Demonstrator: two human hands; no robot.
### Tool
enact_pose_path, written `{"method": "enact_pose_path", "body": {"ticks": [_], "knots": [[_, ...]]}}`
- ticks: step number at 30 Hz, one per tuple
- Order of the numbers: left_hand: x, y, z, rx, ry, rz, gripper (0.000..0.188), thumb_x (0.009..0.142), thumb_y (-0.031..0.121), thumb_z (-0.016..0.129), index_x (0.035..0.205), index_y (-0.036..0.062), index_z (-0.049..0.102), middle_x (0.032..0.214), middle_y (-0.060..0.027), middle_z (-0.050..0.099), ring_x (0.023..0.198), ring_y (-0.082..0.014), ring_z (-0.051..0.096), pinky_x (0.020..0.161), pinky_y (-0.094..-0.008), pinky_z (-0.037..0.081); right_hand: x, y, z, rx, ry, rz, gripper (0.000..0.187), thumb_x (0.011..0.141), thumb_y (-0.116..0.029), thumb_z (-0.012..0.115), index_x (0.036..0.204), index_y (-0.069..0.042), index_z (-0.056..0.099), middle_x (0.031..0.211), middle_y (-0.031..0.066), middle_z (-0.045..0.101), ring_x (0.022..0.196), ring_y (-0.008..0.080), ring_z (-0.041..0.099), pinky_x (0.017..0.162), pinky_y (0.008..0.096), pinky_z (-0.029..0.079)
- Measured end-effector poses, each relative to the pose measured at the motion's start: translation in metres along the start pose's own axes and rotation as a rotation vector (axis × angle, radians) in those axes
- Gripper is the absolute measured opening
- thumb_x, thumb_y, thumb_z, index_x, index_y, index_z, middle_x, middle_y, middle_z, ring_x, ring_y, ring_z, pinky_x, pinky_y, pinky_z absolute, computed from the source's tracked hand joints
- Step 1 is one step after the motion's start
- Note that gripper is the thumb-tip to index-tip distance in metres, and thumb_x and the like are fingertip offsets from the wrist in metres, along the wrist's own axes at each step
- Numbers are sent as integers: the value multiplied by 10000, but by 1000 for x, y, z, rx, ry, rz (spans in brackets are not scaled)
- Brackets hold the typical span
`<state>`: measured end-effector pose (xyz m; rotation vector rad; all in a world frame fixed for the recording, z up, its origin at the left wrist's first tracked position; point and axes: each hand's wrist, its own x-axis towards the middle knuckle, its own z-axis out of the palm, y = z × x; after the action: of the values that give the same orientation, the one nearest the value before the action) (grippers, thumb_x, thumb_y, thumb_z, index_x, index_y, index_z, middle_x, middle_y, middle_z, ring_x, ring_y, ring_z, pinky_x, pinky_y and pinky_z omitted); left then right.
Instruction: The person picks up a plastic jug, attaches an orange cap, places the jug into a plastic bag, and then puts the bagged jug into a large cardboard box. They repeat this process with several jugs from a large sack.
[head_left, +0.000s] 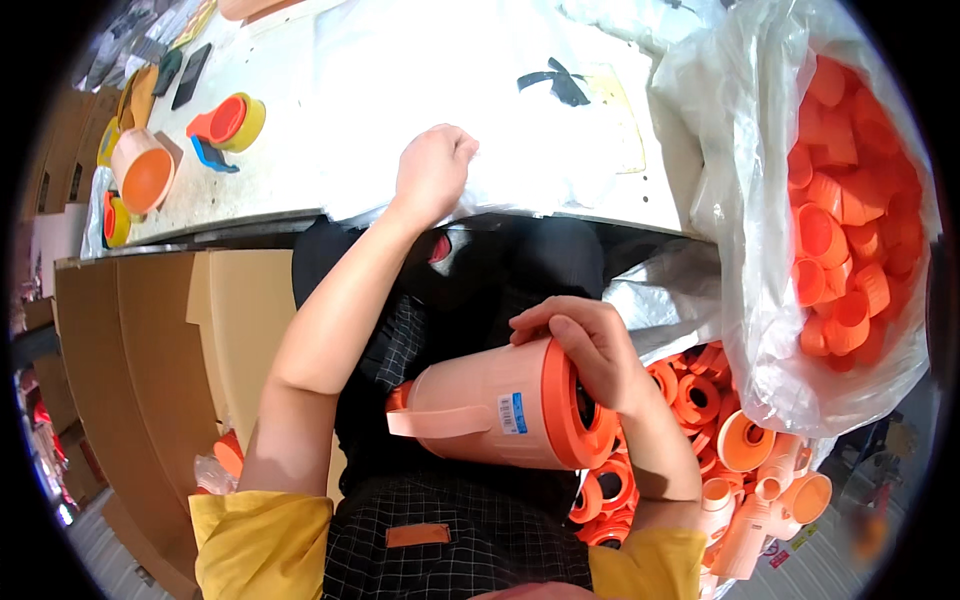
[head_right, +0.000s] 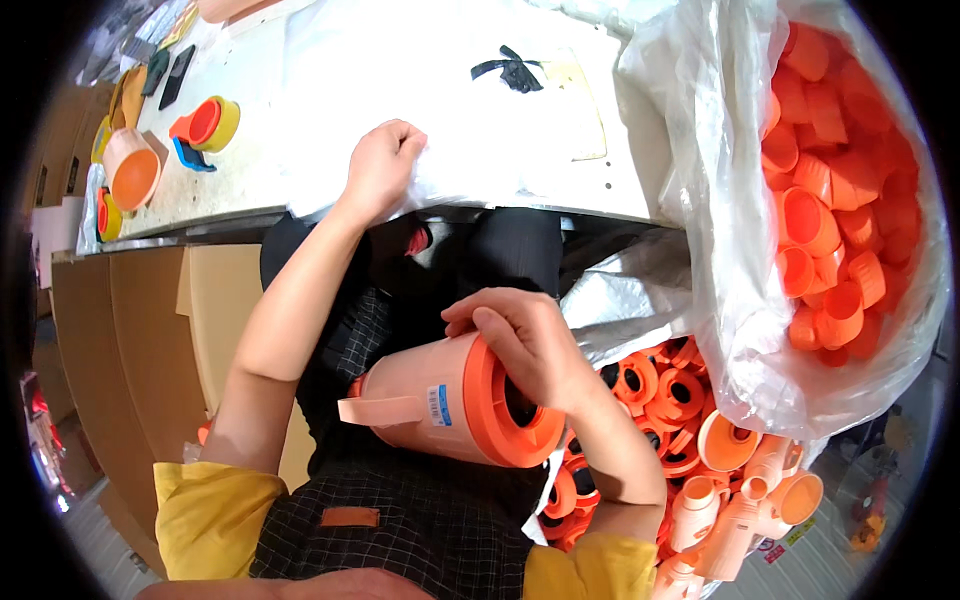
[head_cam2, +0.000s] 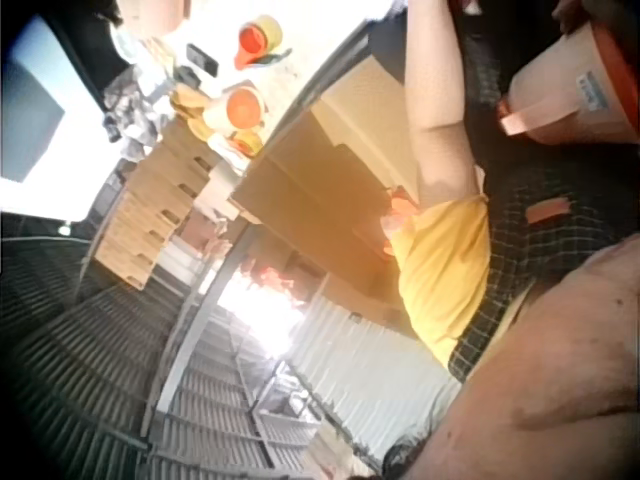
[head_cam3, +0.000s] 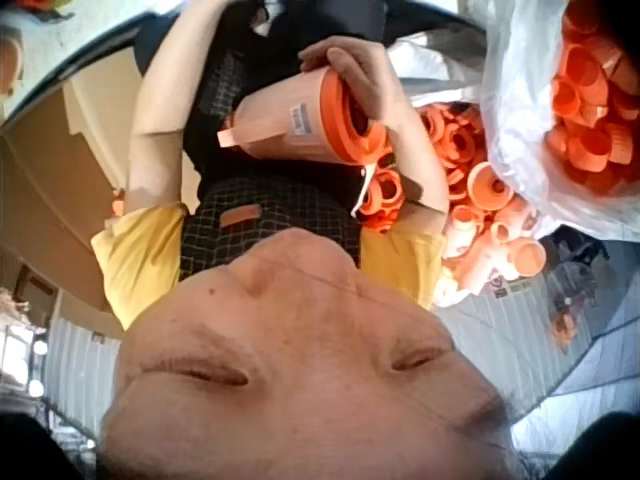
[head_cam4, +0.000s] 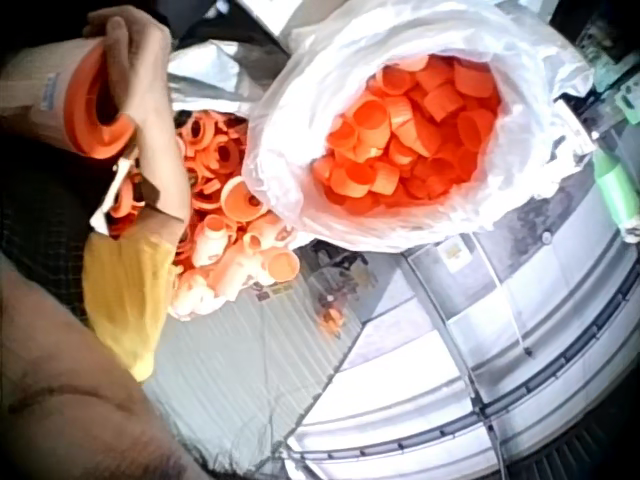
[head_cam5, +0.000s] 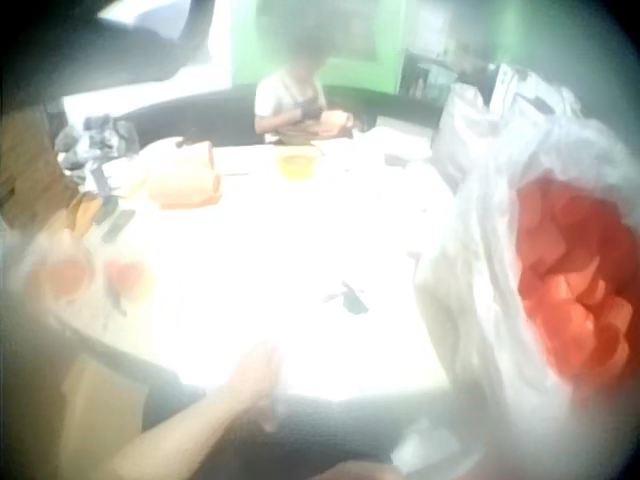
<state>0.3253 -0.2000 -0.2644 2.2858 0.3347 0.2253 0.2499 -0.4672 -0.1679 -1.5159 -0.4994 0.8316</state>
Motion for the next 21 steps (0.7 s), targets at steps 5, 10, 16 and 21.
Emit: {"method": "enact_pose_path", "body": {"ticks": [5, 10, 16, 21], "knots": [[10, 16, -20, -763, 12, -348, 279, 991, 179, 556, 852, -17, 697, 864, -149, 746, 815, -235, 683, 823, -362, 527, 26, -2, -8, 466, 273, 196, 196, 1031, -78, 586, 1158, 42, 672, 963, 94, 731, 905, 140, 675, 829, 267, 546], [-82, 92, -15, -1066, -329, -87, 134, 978, 90, 610, 897, 6, 676, 927, -78, 705, 919, -150, 656, 855, -319, 521, 34, 10, -6, 155, 556, -112, 175, 996, -53, 587, 1096, 56, 681, 930, 94, 732, 788, 136, 672, 771, 258, 553], [-112, 109, -29, -694, -384, -45, 122, 1000, 50, 599, 924, -6, 678, 887, -77, 692, 865, -131, 620, 812, -315, 522, 13, 13, -12, -30, 415, -184, 235, 874, 5, 705, 1109, 17, 697, 988, 68, 750, 886, 119, 678, 809, 282, 557], [-100, 77, -79, -1353, -771, -72, 57, 939, -15, 555, 965, 21, 590, 806, -19, 583, 728, -130, 541, 653, -301, 463, -16, 97, -93, 689, 903, -307, 109, 967, -32, 671, 898, -42, 587, 989, 120, 731, 845, 184, 707, 780, 314, 589]]}}
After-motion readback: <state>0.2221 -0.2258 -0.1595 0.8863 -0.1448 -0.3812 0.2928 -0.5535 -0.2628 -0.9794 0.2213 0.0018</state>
